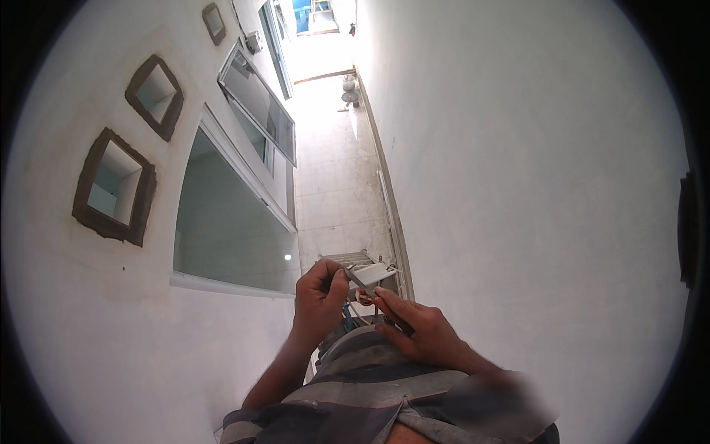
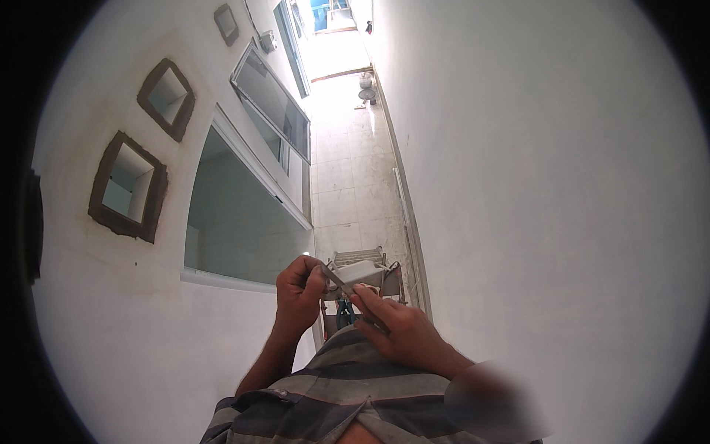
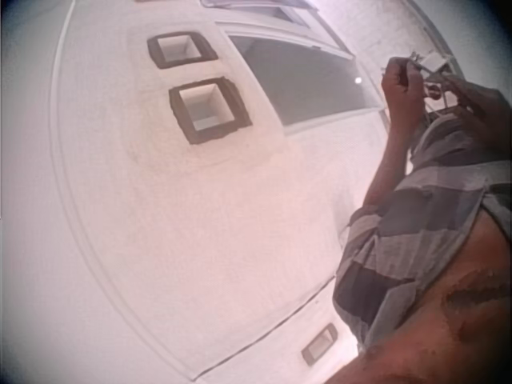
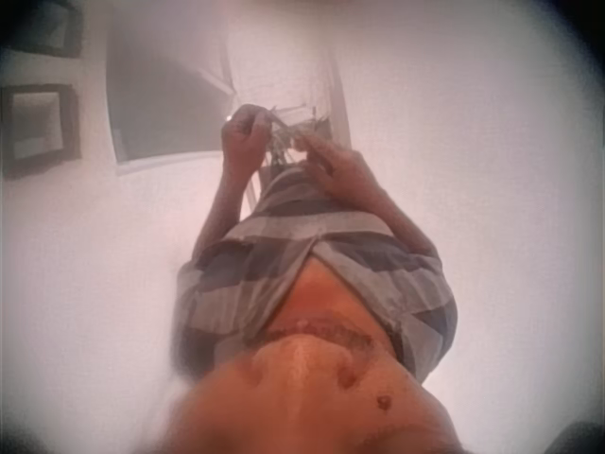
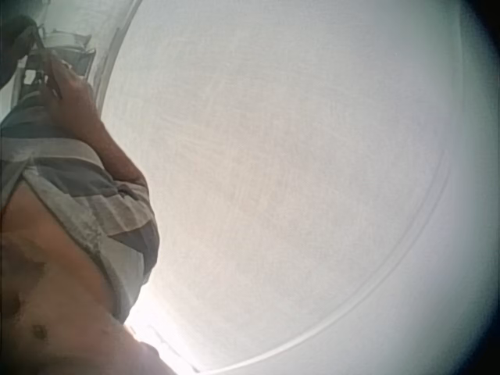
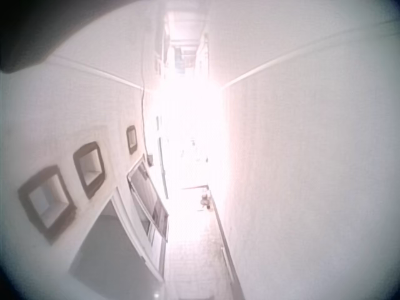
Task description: The person strips insulation from several ceiling wires using pliers and a utility knife, then twists and prepares the exposed conductors. The person works from a ladder in a narrow corridor, handling blue, black, and white wires and a white plastic fitting.
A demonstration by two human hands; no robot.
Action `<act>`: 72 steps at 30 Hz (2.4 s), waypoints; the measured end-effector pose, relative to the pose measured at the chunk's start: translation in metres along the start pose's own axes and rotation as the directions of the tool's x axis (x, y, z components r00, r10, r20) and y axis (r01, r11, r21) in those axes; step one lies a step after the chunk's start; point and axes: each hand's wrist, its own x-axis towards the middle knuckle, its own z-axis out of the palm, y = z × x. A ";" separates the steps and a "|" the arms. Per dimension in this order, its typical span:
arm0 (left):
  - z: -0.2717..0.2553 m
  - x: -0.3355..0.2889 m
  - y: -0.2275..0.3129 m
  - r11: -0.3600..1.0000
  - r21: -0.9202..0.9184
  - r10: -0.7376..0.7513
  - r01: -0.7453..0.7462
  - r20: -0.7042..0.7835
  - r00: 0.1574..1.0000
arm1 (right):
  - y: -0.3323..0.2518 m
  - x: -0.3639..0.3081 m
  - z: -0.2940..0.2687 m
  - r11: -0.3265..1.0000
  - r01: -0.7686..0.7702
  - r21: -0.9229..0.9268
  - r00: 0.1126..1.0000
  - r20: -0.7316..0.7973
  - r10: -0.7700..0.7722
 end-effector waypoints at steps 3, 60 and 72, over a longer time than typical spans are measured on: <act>0.000 0.001 -0.001 0.999 0.044 0.002 -0.001 -0.014 1.000 | 0.003 0.001 0.000 1.000 0.012 0.009 1.000 -0.005 -0.012; 0.011 -0.008 -0.034 0.943 0.333 -0.135 0.020 0.326 0.936 | 0.072 0.030 0.043 0.989 0.099 0.106 0.941 -0.333 -0.059; 0.009 -0.012 -0.038 0.972 0.005 -0.216 0.236 0.419 0.882 | 0.062 0.030 0.032 0.984 0.153 0.088 0.940 -0.320 -0.118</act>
